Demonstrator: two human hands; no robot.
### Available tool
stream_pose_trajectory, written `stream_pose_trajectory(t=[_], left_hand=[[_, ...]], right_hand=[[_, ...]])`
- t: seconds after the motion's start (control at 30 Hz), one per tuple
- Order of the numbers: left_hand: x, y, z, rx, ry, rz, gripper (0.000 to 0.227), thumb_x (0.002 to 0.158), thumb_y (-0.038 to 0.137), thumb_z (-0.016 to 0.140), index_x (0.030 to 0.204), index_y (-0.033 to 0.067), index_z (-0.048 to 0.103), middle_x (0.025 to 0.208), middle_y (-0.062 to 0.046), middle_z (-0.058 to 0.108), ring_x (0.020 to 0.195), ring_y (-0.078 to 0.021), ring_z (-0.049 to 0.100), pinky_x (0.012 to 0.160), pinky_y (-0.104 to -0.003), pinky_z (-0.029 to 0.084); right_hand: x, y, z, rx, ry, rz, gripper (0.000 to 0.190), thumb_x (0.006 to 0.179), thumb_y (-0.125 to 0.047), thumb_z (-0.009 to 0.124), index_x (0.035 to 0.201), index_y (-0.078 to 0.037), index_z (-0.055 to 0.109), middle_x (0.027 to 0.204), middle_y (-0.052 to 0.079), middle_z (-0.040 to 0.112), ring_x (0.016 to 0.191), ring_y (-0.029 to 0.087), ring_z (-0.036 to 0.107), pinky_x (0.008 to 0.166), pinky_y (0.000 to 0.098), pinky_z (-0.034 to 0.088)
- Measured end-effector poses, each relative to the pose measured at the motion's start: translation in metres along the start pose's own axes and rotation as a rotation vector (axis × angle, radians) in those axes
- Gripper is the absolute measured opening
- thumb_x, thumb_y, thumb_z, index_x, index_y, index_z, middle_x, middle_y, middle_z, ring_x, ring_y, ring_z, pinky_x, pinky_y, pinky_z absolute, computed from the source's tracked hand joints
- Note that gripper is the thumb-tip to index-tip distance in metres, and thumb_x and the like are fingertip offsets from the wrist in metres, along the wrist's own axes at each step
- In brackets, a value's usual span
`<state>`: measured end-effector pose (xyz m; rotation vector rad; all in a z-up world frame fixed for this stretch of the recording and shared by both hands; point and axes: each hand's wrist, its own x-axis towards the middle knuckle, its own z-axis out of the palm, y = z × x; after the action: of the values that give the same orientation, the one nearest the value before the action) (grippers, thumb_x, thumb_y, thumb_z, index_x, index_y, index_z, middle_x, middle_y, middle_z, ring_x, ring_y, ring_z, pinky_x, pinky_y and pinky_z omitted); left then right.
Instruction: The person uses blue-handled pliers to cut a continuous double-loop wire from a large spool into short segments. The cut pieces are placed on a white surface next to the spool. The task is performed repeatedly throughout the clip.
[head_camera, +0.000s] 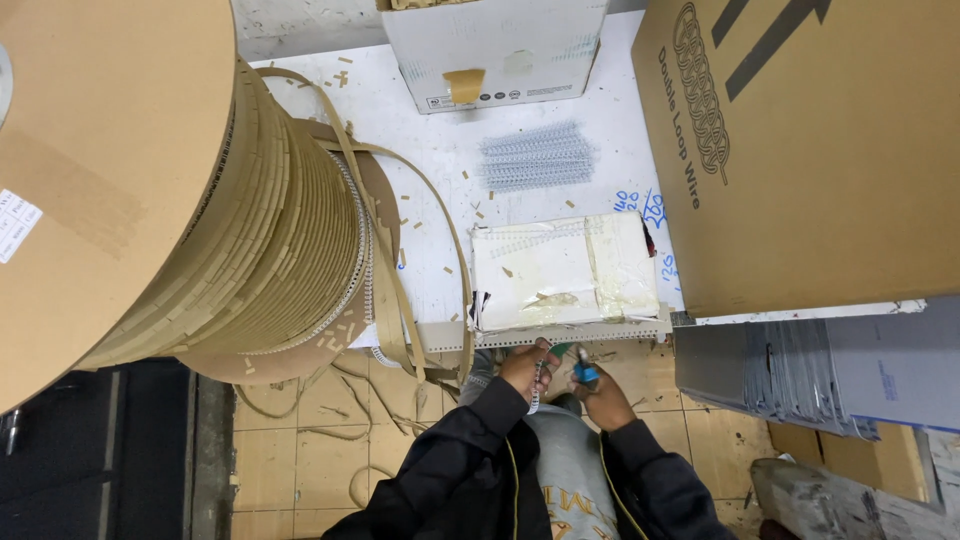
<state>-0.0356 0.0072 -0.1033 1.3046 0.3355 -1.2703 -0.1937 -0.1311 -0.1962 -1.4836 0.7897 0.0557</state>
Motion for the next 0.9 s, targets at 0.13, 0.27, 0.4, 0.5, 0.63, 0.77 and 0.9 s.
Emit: stream_pose_trajectory(t=[0.13, 0.27, 0.4, 0.5, 0.63, 0.77, 0.9], left_hand=[[0.005, -0.009, 0.002, -0.077, 0.015, 0.046, 0.032, 0.115, 0.02, 0.047, 0.098, -0.0006, 0.066, 0.074, -0.003, 0.049, 0.054, -0.0091, 0.051, 0.043, -0.019, 0.041], [0.012, -0.017, -0.002, -0.114, 0.001, 0.068, 0.025, 0.115, 0.017, 0.048, 0.104, 0.0003, 0.063, 0.083, -0.004, 0.052, 0.054, -0.0085, 0.049, 0.04, -0.017, 0.037], [0.01, -0.013, 0.005, -0.139, 0.016, 0.048, 0.03, 0.113, 0.019, 0.049, 0.094, 0.0009, 0.063, 0.077, -0.001, 0.046, 0.051, -0.0074, 0.048, 0.039, -0.018, 0.036], [0.016, -0.015, 0.01, -0.198, 0.073, 0.051, 0.03, 0.106, 0.025, 0.069, 0.084, 0.0047, 0.064, 0.071, -0.006, 0.051, 0.048, -0.0126, 0.047, 0.037, -0.022, 0.034], [0.006, -0.011, 0.02, -0.084, 0.086, 0.124, 0.042, 0.102, 0.03, 0.079, 0.07, 0.0071, 0.063, 0.059, -0.003, 0.047, 0.044, -0.0119, 0.044, 0.036, -0.021, 0.036], [0.006, -0.008, 0.021, -0.181, 0.07, 0.1, 0.043, 0.102, 0.028, 0.081, 0.071, 0.005, 0.062, 0.061, -0.008, 0.054, 0.048, -0.0138, 0.048, 0.041, -0.022, 0.037], [0.056, -0.034, 0.0, -0.317, -0.084, 0.015, 0.026, 0.102, 0.019, 0.078, 0.083, 0.0123, 0.061, 0.078, -0.009, 0.073, 0.051, -0.0122, 0.054, 0.041, -0.02, 0.037]], right_hand=[[0.019, 0.01, 0.02, -0.45, -0.092, 0.029, 0.037, 0.1, -0.017, 0.07, 0.133, -0.002, 0.061, 0.116, 0.023, 0.078, 0.115, 0.042, 0.073, 0.099, 0.0559, 0.059], [0.018, -0.027, 0.025, -0.551, -0.1, 0.105, 0.051, 0.109, -0.026, 0.063, 0.151, -0.001, 0.05, 0.139, 0.028, 0.067, 0.133, 0.044, 0.065, 0.11, 0.058, 0.056], [0.015, -0.038, 0.032, -0.514, -0.128, 0.162, 0.067, 0.11, -0.028, 0.057, 0.163, 0.007, 0.036, 0.152, 0.034, 0.057, 0.142, 0.047, 0.056, 0.115, 0.0615, 0.051], [0.027, -0.021, 0.029, -0.536, -0.047, 0.074, 0.035, 0.105, -0.035, 0.063, 0.095, -0.004, 0.076, 0.085, 0.019, 0.077, 0.09, 0.037, 0.077, 0.086, 0.0538, 0.063], [0.022, -0.017, 0.033, -0.663, -0.021, 0.118, 0.036, 0.094, -0.042, 0.074, 0.085, -0.007, 0.073, 0.081, 0.017, 0.076, 0.089, 0.035, 0.078, 0.083, 0.0489, 0.061], [-0.001, -0.02, 0.027, -0.473, 0.085, 0.127, 0.036, 0.094, -0.035, 0.079, 0.098, 0.001, 0.074, 0.09, 0.025, 0.077, 0.097, 0.042, 0.077, 0.089, 0.0536, 0.06], [-0.014, -0.062, 0.016, 0.405, 0.572, 0.074, 0.034, 0.102, -0.022, 0.074, 0.075, -0.005, 0.064, 0.051, 0.022, 0.059, 0.034, 0.03, 0.056, 0.026, 0.0402, 0.044]])
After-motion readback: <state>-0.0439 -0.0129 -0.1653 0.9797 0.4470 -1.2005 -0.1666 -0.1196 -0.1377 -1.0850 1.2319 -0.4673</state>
